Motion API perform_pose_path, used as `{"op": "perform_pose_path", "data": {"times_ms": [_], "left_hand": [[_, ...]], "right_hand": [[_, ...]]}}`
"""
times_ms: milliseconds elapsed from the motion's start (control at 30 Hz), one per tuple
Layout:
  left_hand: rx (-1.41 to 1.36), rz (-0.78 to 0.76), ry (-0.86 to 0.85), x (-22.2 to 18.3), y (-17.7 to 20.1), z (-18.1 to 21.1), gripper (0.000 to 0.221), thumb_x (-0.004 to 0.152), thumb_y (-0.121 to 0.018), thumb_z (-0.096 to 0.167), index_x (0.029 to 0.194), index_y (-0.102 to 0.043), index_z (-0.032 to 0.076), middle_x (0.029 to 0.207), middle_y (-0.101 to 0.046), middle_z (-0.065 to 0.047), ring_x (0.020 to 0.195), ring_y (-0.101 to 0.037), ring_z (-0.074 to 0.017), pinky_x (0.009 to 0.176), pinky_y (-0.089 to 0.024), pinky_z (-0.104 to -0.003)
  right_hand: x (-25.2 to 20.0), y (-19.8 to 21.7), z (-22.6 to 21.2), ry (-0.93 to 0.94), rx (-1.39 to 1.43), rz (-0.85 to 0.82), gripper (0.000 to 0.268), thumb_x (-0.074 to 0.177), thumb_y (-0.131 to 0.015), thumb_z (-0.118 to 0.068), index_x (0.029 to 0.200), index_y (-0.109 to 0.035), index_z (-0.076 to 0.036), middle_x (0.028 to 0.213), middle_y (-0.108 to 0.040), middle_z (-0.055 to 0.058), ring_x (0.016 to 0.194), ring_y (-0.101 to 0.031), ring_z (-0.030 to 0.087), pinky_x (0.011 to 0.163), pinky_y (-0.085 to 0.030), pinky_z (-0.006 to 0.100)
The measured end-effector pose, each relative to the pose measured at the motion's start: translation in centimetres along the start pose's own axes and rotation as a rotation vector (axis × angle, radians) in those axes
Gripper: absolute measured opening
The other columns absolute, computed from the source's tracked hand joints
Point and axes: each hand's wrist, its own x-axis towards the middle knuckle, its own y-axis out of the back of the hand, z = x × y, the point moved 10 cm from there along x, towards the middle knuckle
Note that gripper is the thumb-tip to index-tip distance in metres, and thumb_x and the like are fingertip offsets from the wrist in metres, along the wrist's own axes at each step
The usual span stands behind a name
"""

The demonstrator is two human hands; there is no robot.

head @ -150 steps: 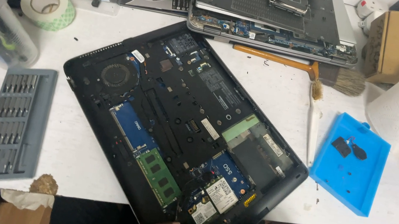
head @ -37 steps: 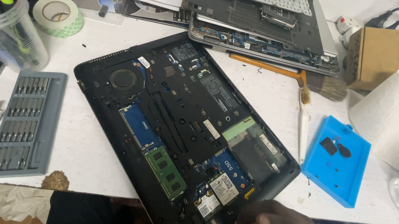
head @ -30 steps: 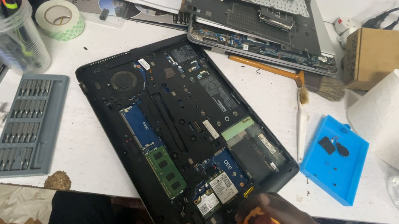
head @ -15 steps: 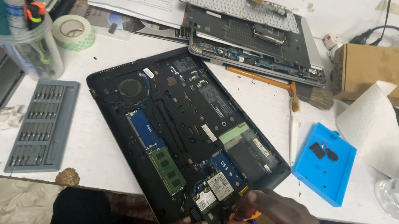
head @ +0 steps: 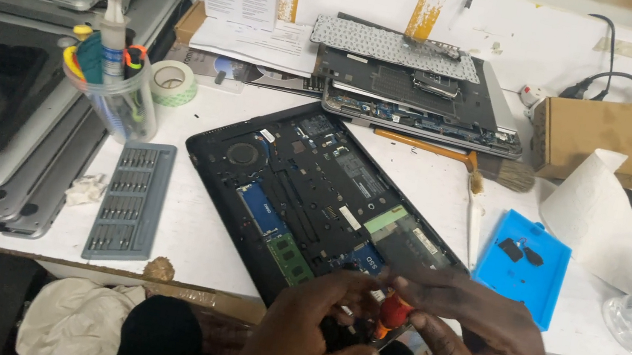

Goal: Disassembling and repairing internal components of a laptop using a screwdriver on a repair bench.

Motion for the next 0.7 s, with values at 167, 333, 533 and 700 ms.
{"op": "perform_pose_path", "data": {"times_ms": [167, 333, 533, 700], "left_hand": [[-0.037, 0.015, -0.106, 1.0, -1.0, 0.9, 0.036, 0.079, -0.078, 0.023, 0.113, -0.072, 0.013, 0.1, -0.078, -0.002, 0.084, -0.071, -0.0154, 0.072, -0.058, -0.033], [-0.085, -0.006, -0.232, 1.0, -0.8, 2.7, 0.035, 0.087, -0.074, 0.015, 0.12, -0.068, 0.008, 0.084, -0.071, -0.005, 0.078, -0.075, -0.0154, 0.068, -0.059, -0.031], [-0.055, 0.004, -0.388, 0.5, -1.2, 4.0, 0.056, 0.081, -0.077, 0.018, 0.134, -0.06, 0.007, 0.118, -0.07, -0.012, 0.104, -0.073, -0.026, 0.085, -0.061, -0.039], [-0.133, 0.015, -0.294, 0.6, -0.3, 3.4, 0.052, 0.086, -0.073, 0.014, 0.135, -0.059, 0.006, 0.097, -0.074, -0.01, 0.087, -0.073, -0.0207, 0.079, -0.063, -0.035]], "right_hand": [[0.6, 1.2, -2.2, 0.103, -0.155, 0.151, 0.023, 0.077, -0.08, -0.022, 0.09, -0.071, -0.005, 0.078, -0.07, 0.006, 0.071, -0.067, 0.022, 0.068, -0.052, 0.031], [1.6, 0.2, -1.9, -0.056, 0.067, -0.019, 0.011, 0.093, -0.062, -0.011, 0.09, -0.07, -0.004, 0.114, -0.079, 0.013, 0.106, -0.079, 0.025, 0.089, -0.062, 0.034], [0.3, 1.1, -0.6, 0.035, -0.05, 0.144, 0.024, 0.074, -0.083, -0.016, 0.084, -0.064, -0.005, 0.081, -0.065, 0.011, 0.076, -0.064, 0.022, 0.072, -0.05, 0.031], [0.8, 0.4, -2.3, 0.024, -0.01, 0.0, 0.015, 0.089, -0.067, -0.017, 0.099, -0.073, -0.007, 0.114, -0.077, 0.013, 0.108, -0.076, 0.028, 0.096, -0.058, 0.038]]}}
